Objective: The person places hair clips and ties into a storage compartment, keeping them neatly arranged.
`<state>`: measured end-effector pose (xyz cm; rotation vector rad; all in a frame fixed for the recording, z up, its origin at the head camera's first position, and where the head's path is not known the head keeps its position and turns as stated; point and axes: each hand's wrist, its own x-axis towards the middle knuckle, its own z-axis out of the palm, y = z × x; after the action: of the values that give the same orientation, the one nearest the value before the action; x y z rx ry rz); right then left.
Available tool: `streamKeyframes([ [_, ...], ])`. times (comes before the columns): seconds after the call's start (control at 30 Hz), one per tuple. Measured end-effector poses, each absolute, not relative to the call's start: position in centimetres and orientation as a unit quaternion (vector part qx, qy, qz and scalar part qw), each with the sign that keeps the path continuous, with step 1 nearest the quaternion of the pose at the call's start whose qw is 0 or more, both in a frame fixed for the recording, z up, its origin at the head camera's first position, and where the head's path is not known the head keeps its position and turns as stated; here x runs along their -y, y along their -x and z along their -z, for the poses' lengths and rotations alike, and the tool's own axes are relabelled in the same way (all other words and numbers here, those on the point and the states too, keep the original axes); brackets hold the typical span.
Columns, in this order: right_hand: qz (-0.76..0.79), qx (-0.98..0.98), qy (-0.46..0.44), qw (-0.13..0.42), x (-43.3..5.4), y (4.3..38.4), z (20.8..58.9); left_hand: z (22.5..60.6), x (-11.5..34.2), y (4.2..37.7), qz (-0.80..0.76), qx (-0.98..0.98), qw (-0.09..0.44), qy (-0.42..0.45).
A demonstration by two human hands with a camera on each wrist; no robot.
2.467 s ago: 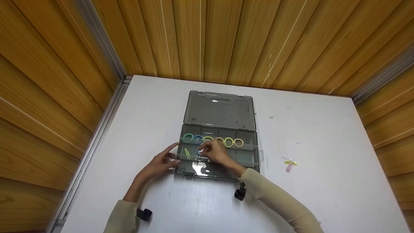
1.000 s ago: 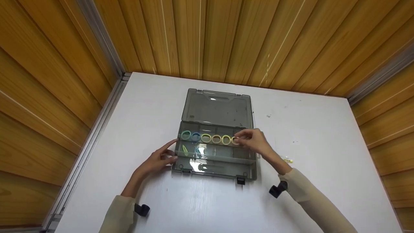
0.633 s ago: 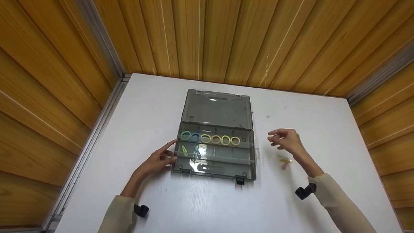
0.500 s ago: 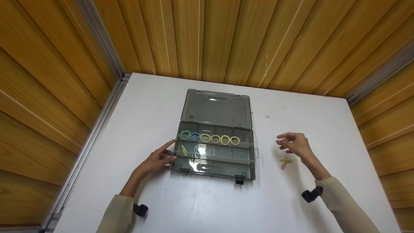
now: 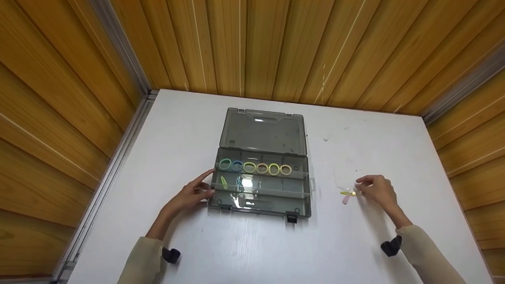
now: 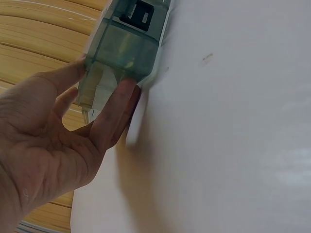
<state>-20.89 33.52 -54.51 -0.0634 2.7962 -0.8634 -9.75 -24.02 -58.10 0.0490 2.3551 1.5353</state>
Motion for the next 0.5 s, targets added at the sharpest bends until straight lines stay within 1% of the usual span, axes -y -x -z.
streamKeyframes([
  [0.13,0.269,-0.959,0.051,0.074,-33.6,20.9,55.1,58.1,24.0,9.8,-0.542,-0.824,0.163,-0.015],
  [0.33,0.305,-0.944,0.119,0.034,-33.1,20.7,56.2,58.0,24.0,9.7,-0.541,-0.824,0.169,-0.017],
  [0.43,0.317,-0.934,0.164,0.027,-32.7,20.5,56.8,57.9,24.0,9.8,-0.543,-0.823,0.168,-0.019],
  [0.5,0.313,-0.929,0.193,0.032,-32.4,20.3,57.0,57.9,24.0,9.8,-0.542,-0.823,0.169,-0.022],
])
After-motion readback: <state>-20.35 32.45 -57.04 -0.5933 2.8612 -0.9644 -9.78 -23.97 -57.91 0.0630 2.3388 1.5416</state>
